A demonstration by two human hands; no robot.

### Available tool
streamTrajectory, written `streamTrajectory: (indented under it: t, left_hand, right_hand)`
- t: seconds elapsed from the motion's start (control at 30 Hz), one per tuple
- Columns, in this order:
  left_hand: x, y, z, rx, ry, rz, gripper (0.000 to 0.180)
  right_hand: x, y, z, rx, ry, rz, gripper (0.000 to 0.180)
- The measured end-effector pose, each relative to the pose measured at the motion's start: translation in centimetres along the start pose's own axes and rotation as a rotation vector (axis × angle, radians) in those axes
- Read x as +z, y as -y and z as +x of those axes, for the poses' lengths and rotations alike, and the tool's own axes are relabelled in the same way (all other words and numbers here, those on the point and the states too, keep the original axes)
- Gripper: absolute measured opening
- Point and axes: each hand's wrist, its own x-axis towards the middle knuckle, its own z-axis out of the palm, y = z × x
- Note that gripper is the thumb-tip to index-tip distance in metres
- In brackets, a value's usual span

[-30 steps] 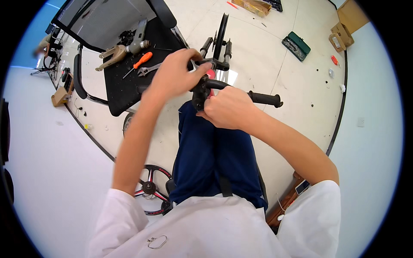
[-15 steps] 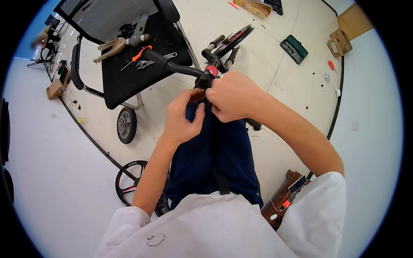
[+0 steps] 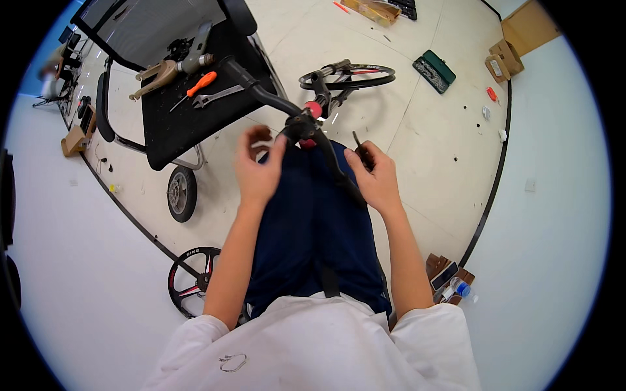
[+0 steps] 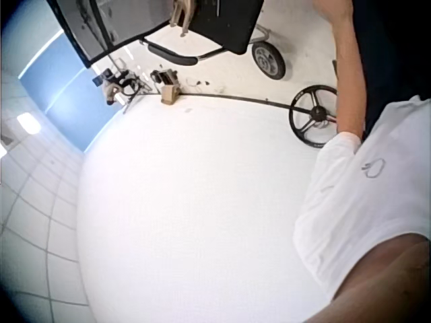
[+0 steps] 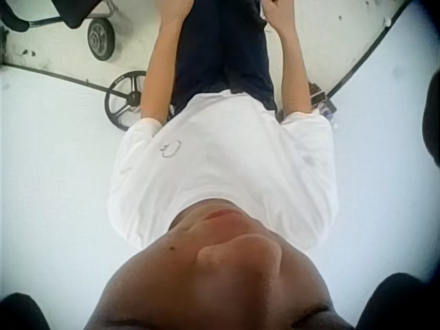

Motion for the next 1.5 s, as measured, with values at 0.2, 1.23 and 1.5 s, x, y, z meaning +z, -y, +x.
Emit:
streamTrajectory:
  t: [0.2,1.23,1.5]
  left_hand:
    - [2.5,-3.2,9.4,-0.682,-0.054,-0.83,0.029]
    - [-2.2,-1.9,3.6,-0.895,-0.55,-1.683,0.038]
    - [-3.3,-0.4,3.1,-0.854,-0.601,-1.752,0.042]
  right_hand:
    - [0.5,-3.6,-2.5,0.018,0.038,-0.169,0.044]
    - [-7.9,3.2,2.1,-0.604,0.066,-0.624,0.026]
    - [-7.7,5.6,3.9,-0.657,0.107,-0.645,0.029]
